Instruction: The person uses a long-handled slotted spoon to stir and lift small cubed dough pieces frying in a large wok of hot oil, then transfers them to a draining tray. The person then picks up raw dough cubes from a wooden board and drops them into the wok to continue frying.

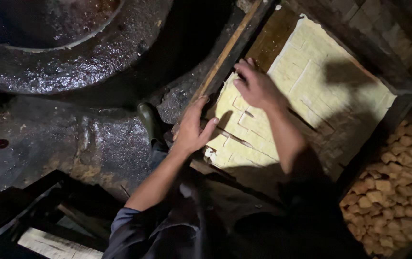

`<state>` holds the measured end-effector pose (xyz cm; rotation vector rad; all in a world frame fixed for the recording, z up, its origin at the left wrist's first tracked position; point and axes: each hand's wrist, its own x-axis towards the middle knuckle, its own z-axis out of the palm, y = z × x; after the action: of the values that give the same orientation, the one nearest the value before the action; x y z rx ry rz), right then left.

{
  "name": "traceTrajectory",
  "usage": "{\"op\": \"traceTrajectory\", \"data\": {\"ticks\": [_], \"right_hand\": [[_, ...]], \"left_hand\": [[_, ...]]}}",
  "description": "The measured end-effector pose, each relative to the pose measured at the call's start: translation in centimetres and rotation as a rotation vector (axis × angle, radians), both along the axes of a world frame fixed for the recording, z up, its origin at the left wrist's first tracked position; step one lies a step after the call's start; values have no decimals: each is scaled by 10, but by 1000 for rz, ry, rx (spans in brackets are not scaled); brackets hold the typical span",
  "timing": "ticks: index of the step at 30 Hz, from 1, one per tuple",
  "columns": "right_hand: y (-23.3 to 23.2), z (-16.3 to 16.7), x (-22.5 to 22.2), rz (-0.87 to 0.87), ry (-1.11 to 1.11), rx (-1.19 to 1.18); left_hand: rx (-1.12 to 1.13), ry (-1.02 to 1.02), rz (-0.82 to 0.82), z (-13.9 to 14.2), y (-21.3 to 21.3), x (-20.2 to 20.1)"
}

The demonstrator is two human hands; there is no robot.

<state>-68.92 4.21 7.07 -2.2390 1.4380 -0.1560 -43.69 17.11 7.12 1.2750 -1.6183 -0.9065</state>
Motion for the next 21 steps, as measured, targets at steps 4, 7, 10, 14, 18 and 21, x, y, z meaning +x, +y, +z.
{"op": "traceTrajectory", "data": {"ticks": [4,7,10,14,18,21], "right_hand": [[24,-12,16,18,70,-129],[41,9,28,-132,108,106],[48,34,42,-149,306,144],[59,40,51,-52,455,41],[29,29,31,-244,288,274],[11,26,9,-361,-163,278]], "left_hand": [[-22,26,-10,-2,1,0],[-43,16,3,-3,2,-1],[-27,34,-6,-3,0,-1],[58,104,35,0,1,3],[119,189,70,8,11,-8],[350,698,49,11,10,-35]]}}
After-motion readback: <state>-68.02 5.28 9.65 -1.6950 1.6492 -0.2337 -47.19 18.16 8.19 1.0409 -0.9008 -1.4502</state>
